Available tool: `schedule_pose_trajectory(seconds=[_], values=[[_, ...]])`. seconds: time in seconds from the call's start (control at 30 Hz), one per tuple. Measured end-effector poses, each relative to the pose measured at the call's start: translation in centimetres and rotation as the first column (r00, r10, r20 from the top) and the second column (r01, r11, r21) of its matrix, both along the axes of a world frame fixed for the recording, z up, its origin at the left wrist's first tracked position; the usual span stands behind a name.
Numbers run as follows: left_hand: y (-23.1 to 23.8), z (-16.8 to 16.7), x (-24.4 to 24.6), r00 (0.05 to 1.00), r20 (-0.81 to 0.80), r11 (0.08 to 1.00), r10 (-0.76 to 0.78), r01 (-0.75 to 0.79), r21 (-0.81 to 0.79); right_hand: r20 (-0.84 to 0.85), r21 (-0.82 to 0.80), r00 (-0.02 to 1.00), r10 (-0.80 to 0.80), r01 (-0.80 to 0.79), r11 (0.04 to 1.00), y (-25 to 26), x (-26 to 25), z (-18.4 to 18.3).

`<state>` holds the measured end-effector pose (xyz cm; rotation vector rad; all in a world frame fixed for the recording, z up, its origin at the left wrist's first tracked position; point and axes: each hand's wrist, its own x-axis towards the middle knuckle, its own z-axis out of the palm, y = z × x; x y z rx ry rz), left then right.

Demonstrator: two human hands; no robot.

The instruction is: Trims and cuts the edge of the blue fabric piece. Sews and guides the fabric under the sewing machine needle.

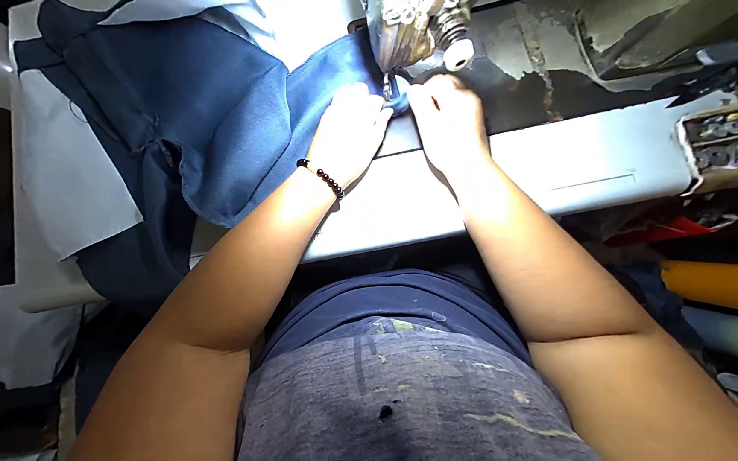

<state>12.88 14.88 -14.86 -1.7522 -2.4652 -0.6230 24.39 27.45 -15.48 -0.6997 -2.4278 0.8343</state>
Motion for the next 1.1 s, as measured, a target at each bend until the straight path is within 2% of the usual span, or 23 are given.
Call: schedule_pose_trajectory(seconds=[0.1,0.17,0.23,0.33,0.4,0.47,0.53,0.6,0.63,0.73,0.83,0.97,1.03,1.1], values=[[-1.0,2.8,0.7,0.998,0.066,0.997,0.015,-0.010,-0.080,-0.071,-0.009,0.994,0.079,-0.080,0.997,0.6,0.4,-0.4],[-3.3,5.1,1.6,0.999,0.041,0.966,0.032,-0.020,-0.256,-0.075,0.004,0.982,0.171,-0.171,0.985,0.9,0.3,-0.7],[-6.8,6.5,2.0,0.999,-0.046,0.881,0.021,-0.040,-0.471,-0.055,0.005,0.979,0.196,-0.196,0.981,1.0,-0.2,-0.6],[-12.1,6.2,0.9,0.992,-0.125,0.780,0.008,-0.084,-0.621,-0.053,-0.004,0.982,0.181,-0.182,0.983,1.2,-0.9,-0.7],[-14.2,6.1,-0.3,0.987,-0.156,0.747,0.033,-0.128,-0.653,-0.049,-0.013,0.983,0.177,-0.178,0.984,1.3,-1.1,-0.6],[-15.8,5.8,-1.2,0.979,-0.192,0.777,0.069,-0.173,-0.605,-0.038,-0.031,0.981,0.192,-0.193,0.981,1.4,-0.9,-0.6],[-16.9,6.0,-1.7,0.963,-0.221,0.816,0.154,-0.250,-0.522,-0.035,-0.085,0.956,0.290,-0.292,0.953,1.7,-0.4,-0.4],[-17.6,7.2,-2.0,0.944,-0.232,0.856,0.234,-0.313,-0.412,-0.052,-0.196,0.906,0.420,-0.422,0.885,2.3,0.4,0.0],[-17.9,8.0,-2.1,0.936,-0.228,0.879,0.269,-0.335,-0.340,-0.069,-0.282,0.898,0.435,-0.436,0.854,2.5,0.8,0.2],[-18.2,10.2,-2.4,0.921,-0.133,0.904,0.366,-0.386,-0.184,-0.119,-0.454,0.926,0.357,-0.371,0.810,2.1,0.9,0.6],[-18.4,10.9,-3.1,0.957,-0.119,0.959,0.264,-0.274,-0.076,-0.174,-0.596,0.955,0.238,-0.295,0.747,0.8,0.2,1.5],[-19.8,10.4,-5.5,0.973,-0.202,0.990,0.114,-0.095,0.101,-0.220,-0.839,0.973,0.074,-0.228,0.494,-1.0,1.1,2.7],[-21.0,9.4,-6.5,0.965,-0.236,0.990,0.119,-0.095,0.108,-0.200,-0.898,0.979,0.026,-0.194,0.396,-3.4,3.0,2.8],[-21.6,8.8,-6.2,0.952,-0.234,0.972,0.197,-0.221,-0.082,-0.266,-0.890,0.958,0.105,-0.285,0.355,-6.3,5.7,1.7]])
